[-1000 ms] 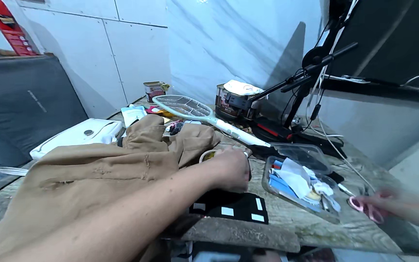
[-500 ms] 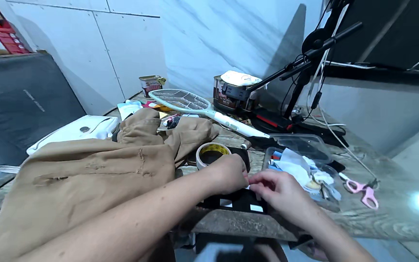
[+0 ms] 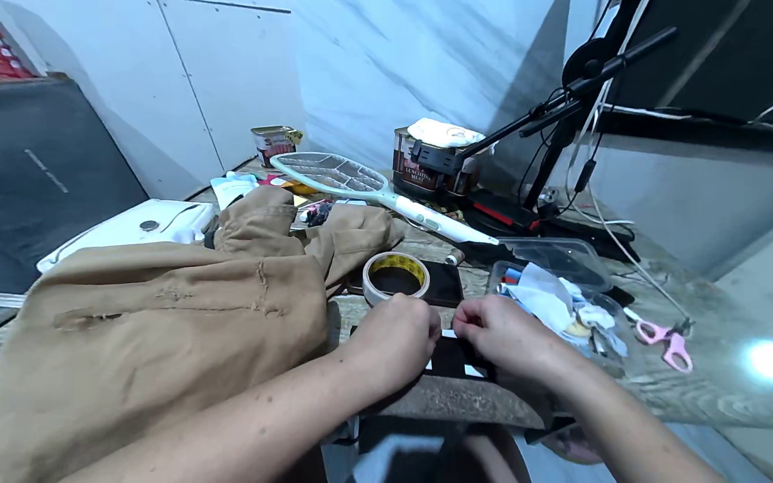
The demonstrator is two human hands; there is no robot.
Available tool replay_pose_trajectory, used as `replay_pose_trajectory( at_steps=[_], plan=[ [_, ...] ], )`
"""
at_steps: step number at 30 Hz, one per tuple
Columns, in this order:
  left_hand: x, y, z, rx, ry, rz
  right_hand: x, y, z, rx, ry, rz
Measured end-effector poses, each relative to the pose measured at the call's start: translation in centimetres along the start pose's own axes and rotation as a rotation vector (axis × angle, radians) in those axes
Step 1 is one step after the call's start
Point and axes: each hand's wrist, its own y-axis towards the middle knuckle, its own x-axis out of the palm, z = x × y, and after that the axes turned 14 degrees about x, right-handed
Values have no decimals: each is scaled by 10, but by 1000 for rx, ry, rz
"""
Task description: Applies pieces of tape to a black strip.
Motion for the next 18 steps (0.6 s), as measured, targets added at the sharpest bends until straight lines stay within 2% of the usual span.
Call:
replay_pose_trajectory(
  at_steps=[9, 18],
  plan=[
    [6, -3, -3, 14, 77, -69, -2, 3, -8, 48, -16, -81],
    [8, -4, -3, 18, 109, -84, 1, 7, -8, 73, -8, -58]
  ],
)
